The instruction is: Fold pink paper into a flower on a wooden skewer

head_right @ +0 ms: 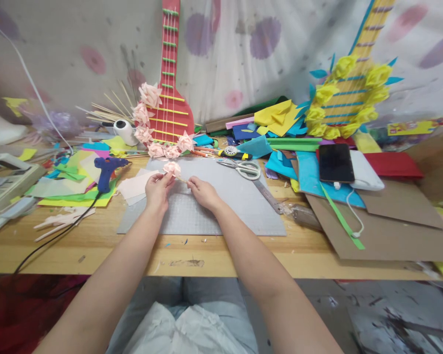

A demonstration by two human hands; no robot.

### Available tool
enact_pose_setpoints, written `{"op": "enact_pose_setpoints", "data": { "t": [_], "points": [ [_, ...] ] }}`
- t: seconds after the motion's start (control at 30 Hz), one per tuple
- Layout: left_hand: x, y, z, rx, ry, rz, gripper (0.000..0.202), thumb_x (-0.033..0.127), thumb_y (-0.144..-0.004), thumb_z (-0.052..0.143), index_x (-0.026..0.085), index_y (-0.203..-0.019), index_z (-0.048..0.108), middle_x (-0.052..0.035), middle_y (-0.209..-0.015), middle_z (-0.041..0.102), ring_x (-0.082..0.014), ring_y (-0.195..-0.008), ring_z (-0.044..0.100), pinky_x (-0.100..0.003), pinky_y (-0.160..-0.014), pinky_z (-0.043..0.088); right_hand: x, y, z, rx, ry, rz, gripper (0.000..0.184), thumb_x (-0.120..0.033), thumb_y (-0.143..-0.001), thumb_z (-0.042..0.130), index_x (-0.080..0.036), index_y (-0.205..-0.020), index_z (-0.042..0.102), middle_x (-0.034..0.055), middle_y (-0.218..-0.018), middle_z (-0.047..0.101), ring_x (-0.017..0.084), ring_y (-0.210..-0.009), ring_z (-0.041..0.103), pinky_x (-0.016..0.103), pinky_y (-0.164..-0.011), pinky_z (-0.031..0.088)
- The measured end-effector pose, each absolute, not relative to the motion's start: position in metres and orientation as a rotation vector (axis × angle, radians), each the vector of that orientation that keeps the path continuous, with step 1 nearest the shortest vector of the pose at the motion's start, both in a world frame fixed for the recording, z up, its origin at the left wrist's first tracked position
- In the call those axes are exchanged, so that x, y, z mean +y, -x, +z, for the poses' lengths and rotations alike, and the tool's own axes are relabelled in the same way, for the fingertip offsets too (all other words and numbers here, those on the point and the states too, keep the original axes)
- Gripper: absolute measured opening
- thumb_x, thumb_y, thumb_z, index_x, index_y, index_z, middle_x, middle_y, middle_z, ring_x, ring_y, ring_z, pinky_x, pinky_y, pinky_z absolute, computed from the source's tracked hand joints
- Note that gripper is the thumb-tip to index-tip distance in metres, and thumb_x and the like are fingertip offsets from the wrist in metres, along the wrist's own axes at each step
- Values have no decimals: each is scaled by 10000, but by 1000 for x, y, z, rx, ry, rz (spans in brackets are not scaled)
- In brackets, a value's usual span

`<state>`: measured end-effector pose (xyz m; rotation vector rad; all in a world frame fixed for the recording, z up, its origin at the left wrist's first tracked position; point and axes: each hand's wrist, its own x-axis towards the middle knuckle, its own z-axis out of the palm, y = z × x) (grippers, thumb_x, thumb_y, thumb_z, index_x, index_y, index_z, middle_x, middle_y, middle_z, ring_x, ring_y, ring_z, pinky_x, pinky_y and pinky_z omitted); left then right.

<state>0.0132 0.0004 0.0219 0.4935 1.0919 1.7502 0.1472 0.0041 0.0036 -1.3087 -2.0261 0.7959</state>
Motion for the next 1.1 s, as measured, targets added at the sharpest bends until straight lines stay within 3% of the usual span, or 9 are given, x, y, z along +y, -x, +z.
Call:
{"op": "enact_pose_setpoints", "data": {
  "t": [0.2,0.53,0.9,1.1],
  "points": [
    [1,-14,20,1091,-532,1801,379,79,-554,652,185,-721,329,37,-613,588,-89,-554,591,-256,-654,480,2,-147,6,-2066,1381,803,288,-374,-867,280,-207,-779,497,-28,-618,497,104,-578,447,204,-572,311],
    [1,-13,20,1081,-529,1776,432,76,-559,658,199,-723,278,42,-601,593,-90,-516,588,-275,-643,495,1,-145,5,-2041,1384,730,186,-364,-836,363,-210,-802,461,-21,-688,527,113,-644,478,212,-615,345],
    [0,-11,20,1059,-425,1648,270,99,-632,636,153,-766,407,4,-615,599,-103,-581,614,-287,-686,502,-1,-144,8,-2052,1467,630,194,-374,-844,351,-217,-808,458,-11,-682,540,125,-638,492,214,-589,328],
    [1,-7,23,1104,-419,1606,201,126,-663,613,147,-795,462,-17,-685,623,-115,-607,621,-264,-630,499,-3,-143,7,-2082,1499,596,206,-389,-849,337,-223,-827,457,-5,-696,553,134,-640,504,216,-563,304]
  ]
}}
